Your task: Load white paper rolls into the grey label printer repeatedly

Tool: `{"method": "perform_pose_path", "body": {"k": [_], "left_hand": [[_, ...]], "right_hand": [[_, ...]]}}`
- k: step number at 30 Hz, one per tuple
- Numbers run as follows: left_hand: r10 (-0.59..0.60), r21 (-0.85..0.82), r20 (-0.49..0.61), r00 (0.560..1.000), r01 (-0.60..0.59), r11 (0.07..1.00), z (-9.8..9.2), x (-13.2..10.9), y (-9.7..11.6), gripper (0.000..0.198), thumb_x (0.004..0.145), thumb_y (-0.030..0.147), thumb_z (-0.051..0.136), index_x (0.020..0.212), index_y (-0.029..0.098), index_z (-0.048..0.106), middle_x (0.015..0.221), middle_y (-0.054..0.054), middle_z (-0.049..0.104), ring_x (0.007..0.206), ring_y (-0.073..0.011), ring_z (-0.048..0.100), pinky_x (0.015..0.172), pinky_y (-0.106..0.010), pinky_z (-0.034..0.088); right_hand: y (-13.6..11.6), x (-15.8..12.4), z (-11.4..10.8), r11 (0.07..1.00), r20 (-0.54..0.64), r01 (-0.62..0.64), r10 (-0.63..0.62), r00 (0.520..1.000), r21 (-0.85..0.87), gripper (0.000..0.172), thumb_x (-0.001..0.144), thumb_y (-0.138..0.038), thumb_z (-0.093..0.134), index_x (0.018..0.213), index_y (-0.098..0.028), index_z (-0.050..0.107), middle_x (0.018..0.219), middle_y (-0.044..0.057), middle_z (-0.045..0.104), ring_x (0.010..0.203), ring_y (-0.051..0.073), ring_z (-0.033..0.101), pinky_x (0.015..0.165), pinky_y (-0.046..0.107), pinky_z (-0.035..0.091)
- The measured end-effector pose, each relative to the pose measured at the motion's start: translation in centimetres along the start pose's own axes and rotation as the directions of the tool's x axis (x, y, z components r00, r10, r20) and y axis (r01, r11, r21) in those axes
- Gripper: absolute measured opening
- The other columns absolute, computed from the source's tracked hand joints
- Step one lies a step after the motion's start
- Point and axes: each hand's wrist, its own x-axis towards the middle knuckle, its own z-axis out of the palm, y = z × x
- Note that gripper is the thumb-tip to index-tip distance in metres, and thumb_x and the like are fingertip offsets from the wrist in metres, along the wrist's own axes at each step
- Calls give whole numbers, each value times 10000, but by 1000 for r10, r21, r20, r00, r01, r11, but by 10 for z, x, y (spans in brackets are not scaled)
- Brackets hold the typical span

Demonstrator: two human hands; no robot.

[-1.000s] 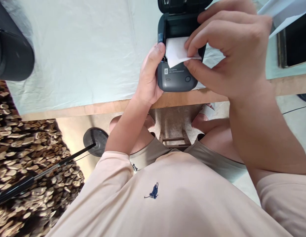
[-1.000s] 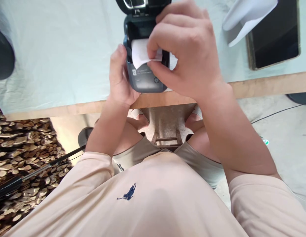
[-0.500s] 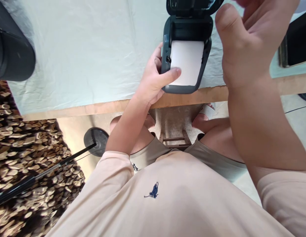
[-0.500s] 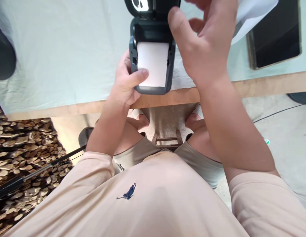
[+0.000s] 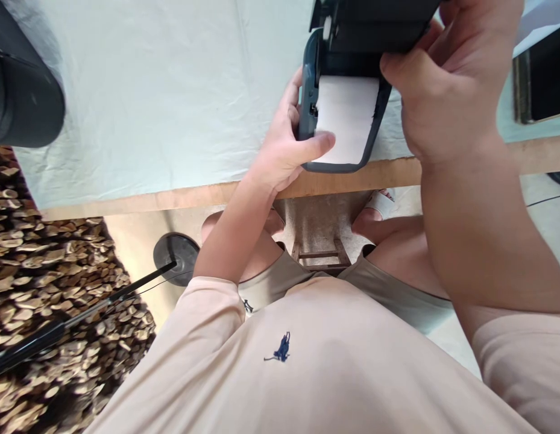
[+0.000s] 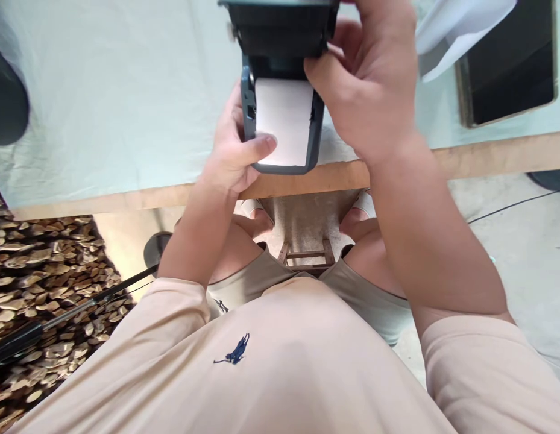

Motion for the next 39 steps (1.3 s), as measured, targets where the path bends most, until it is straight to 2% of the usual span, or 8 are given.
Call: {"method": "perform_pose_path", "body": {"k": [5, 9, 12, 15, 22, 27, 30, 39], "left_hand": [[-12, -61, -33, 999, 10, 998, -1, 0, -1, 563, 520, 107, 568, 1006, 295, 355, 750, 43, 514, 627, -80, 528, 543, -173, 406], [-133, -75, -168, 977, 122, 990, 1, -1, 1, 588, 526, 205, 597, 1042, 293, 330, 754, 39, 540, 719, -107, 547, 592, -172, 436], [-226, -93, -314, 922, 207, 974, 4, 0, 5, 502, 595, 344, 512, 1054, 269, 325, 777, 30, 547, 859, -132, 523, 669, -198, 458], [-234, -89, -350, 907, 217, 972, 7, 0, 9, 451, 639, 411, 412, 1053, 252, 324, 814, 27, 540, 931, -134, 491, 716, -220, 463], [56, 16, -130, 990, -54, 998, 14, -5, 6, 195, 713, 244, 330, 878, 216, 430, 821, 40, 543, 1000, -138, 438, 733, -240, 452], [41, 63, -172, 984, -31, 998, 21, -5, 9, 234, 725, 173, 281, 894, 184, 442, 772, 33, 538, 1030, -155, 398, 750, -276, 420], [30, -29, -177, 984, -35, 999, 22, -5, 10, 230, 721, 144, 290, 866, 189, 463, 812, 19, 546, 1062, -156, 367, 802, -273, 400], [29, -296, -12, 1000, -31, 955, 4, -2, 8, 269, 728, 264, 219, 814, 198, 466, 825, 11, 525, 1051, -146, 371, 844, -315, 375]], "right_hand": [[4, -3, -3, 999, 71, 43, -44, 996, 17, 425, 556, -62, 303, 941, -186, 431, 959, -69, 403, 741, -130, 359, 598, -4, 286], [8, -1, -4, 997, 97, -21, 13, 995, 80, 487, 545, -68, 238, 1003, -184, 357, 1056, -62, 356, 891, -106, 380, 720, 3, 355], [9, -1, -2, 993, 112, -91, 82, 990, 78, 395, 679, -219, 272, 1074, -227, 277, 1143, -59, 287, 1015, -95, 336, 730, -16, 361], [8, -5, 2, 991, 174, -135, 129, 976, 21, 465, 684, -395, 369, 1102, -246, 233, 1110, -42, 326, 876, -107, 374, 728, 3, 380], [1, -9, 6, 988, 224, -112, 135, 965, -110, 552, 635, -439, 430, 1107, -247, 216, 1071, -37, 333, 870, -93, 387, 744, 18, 394], [0, -9, 4, 983, 222, -94, 128, 967, -157, 576, 629, -451, 436, 1113, -219, 229, 1052, -30, 331, 840, -113, 362, 706, -11, 363], [-1, -9, 4, 980, 216, -96, 134, 967, -175, 584, 619, -454, 447, 1114, -225, 238, 1057, -33, 330, 826, -117, 348, 677, -19, 347], [7, -7, 3, 976, 201, -85, 125, 972, -198, 605, 676, -475, 358, 1169, -189, 156, 1089, -19, 323, 873, -129, 345, 771, -23, 357]]}}
